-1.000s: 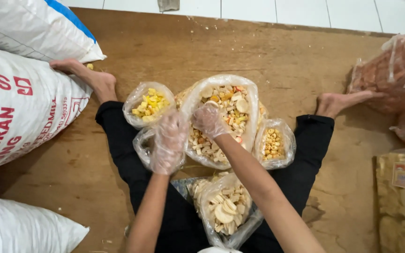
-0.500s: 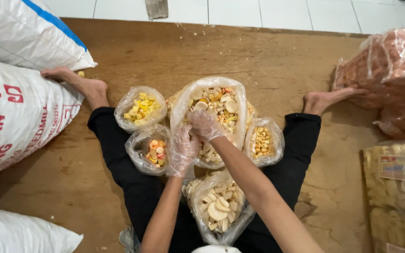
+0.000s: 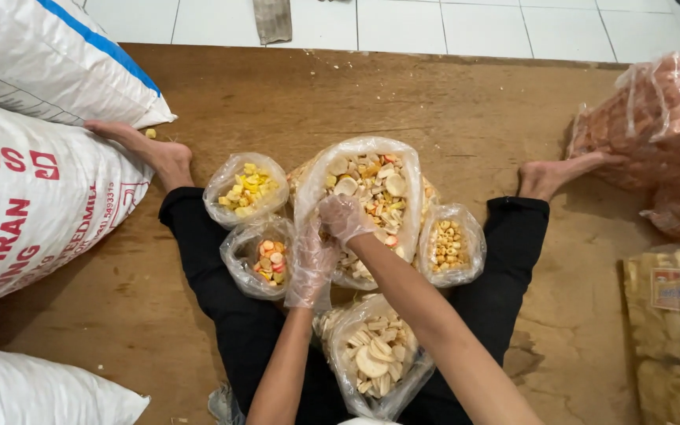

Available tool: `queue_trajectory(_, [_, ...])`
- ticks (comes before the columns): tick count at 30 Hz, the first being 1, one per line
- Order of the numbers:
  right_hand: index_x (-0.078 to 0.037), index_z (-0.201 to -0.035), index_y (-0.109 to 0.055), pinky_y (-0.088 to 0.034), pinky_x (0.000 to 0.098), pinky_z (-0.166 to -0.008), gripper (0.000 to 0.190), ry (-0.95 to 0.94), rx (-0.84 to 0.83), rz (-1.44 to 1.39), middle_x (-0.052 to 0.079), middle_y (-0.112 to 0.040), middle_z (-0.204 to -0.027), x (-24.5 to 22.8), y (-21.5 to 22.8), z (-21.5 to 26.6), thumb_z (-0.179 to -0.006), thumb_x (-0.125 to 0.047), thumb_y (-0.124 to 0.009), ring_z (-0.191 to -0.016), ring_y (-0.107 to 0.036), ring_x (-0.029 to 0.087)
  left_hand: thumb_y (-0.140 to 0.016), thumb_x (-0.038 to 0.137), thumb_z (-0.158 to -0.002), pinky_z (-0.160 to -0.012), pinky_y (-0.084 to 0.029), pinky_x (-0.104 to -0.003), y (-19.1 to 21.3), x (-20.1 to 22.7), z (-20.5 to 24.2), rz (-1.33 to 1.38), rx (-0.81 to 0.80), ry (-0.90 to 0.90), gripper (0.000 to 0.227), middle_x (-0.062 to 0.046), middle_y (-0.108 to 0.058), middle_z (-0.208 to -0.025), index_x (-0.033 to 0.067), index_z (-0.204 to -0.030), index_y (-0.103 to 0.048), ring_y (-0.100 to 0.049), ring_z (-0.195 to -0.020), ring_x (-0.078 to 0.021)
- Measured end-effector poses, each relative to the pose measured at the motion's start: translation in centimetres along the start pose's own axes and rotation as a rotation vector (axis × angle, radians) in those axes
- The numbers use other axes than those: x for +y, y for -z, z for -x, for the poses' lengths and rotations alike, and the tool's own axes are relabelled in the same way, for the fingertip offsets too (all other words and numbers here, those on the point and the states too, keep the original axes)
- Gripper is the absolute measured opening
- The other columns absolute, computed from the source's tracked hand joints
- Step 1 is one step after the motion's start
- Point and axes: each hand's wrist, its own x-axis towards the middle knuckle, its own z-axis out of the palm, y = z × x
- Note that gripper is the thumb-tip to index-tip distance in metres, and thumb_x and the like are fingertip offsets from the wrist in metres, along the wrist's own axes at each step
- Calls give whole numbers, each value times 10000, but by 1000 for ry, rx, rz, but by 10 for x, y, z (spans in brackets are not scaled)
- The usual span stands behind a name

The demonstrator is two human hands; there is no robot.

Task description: The person sits on the floor and sorts mixed snack pieces from a large central bag into several smaller plastic bags. They use gloved hands to pick and separate different snack types, placing them into designated bags.

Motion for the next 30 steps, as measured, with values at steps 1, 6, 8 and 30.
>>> queue_trajectory(1, [-190,-946,-709,-551,355,-829,216,-1,0,1,69,-727,-928,-5,18,4,-906,-295,-524,-1022,-695,254,-790,185,-633,-823,-594,-496,-1,-4,2,1,0,0,679,-181,-736,-1099,141,-1302,-681,-719,-990,-403])
queue_trajectory(6, [-181,-1228,-689,-549,381,-1009,422,-204,-115,-443,123,-714,-1127,-26,115,36,-894,-439,-681,-1158,-674,312,-820,252,-728,-867,-584,-537,8,5,1,133,-103,42,611,-227,-708,-1148,76,-1286,-644,-705,-1037,-445])
queue_trajectory(8, [-314,-1223,-680,-549,333,-1011,426,-333,-119,-577,5,-716,-1159,-29,143,53,-839,-494,-721,-1175,-667,209,-798,314,-779,-883,-583,-508,-36,-26,21,194,-109,44,571,-182,-709,-1149,97,-1287,-654,-704,-1048,-405])
queue_trajectory(30, [-127,-1342,-666,-482,526,-1043,473,-346,-211,-752,208,-670,-1308,20,195,151,-939,-367,-609,-1239,-613,412,-828,403,-782,-731,-575,-320,-5,-154,-91,-269,-103,468,260,52,-748,-817,293,-1014,-788,-747,-812,-184])
